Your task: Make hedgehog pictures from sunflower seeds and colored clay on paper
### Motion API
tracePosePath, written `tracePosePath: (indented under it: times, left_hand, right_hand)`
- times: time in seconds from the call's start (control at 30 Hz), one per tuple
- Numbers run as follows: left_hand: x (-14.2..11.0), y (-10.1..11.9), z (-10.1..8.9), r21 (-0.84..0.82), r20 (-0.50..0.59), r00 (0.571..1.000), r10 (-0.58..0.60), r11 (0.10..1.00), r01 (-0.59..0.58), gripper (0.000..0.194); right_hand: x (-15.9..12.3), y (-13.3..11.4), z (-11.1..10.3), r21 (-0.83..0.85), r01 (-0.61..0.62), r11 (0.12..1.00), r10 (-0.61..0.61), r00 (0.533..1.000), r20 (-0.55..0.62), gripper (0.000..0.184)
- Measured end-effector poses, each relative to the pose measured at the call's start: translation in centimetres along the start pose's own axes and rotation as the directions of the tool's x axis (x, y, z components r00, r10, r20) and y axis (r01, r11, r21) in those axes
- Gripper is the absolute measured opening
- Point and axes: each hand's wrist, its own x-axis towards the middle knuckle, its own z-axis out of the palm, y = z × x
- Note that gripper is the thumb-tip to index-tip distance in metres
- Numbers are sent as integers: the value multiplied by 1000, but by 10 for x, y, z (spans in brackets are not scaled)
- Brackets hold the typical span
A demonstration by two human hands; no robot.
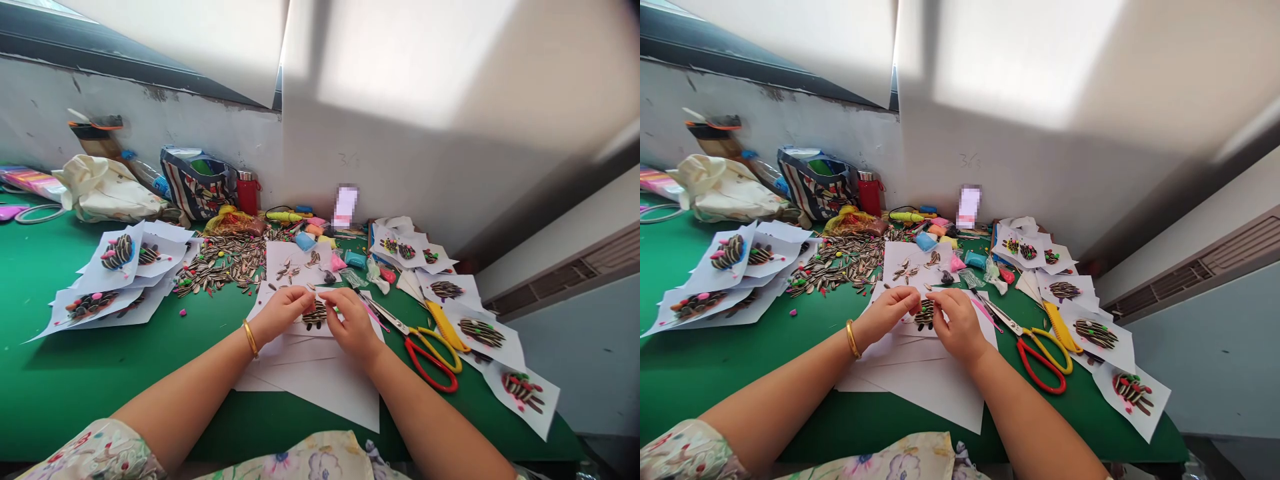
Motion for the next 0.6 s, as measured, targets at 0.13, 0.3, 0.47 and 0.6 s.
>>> tracePosePath:
  times: [0.13, 0.3, 0.47, 0.6]
  left_hand:
    - [1, -2, 0, -79, -20, 1000, 13, 997, -14, 33]
    - [1, -5, -3, 19, -37, 999, 2, 1000, -1, 43]
    - [1, -7, -1, 159, 17, 998, 64, 985, -66, 37]
    - [1, -11, 1, 284, 91, 986, 142, 945, -162, 45]
  right_hand:
    - [1, -1, -1, 3, 1, 1000, -1, 1000, 2, 36]
    - [1, 0, 0, -3, 0, 1000, 0, 1000, -9, 32]
    - [0, -1, 0, 20, -40, 999, 40, 999, 16, 20]
    - [1, -3, -1, 58, -52, 997, 50, 998, 33, 12]
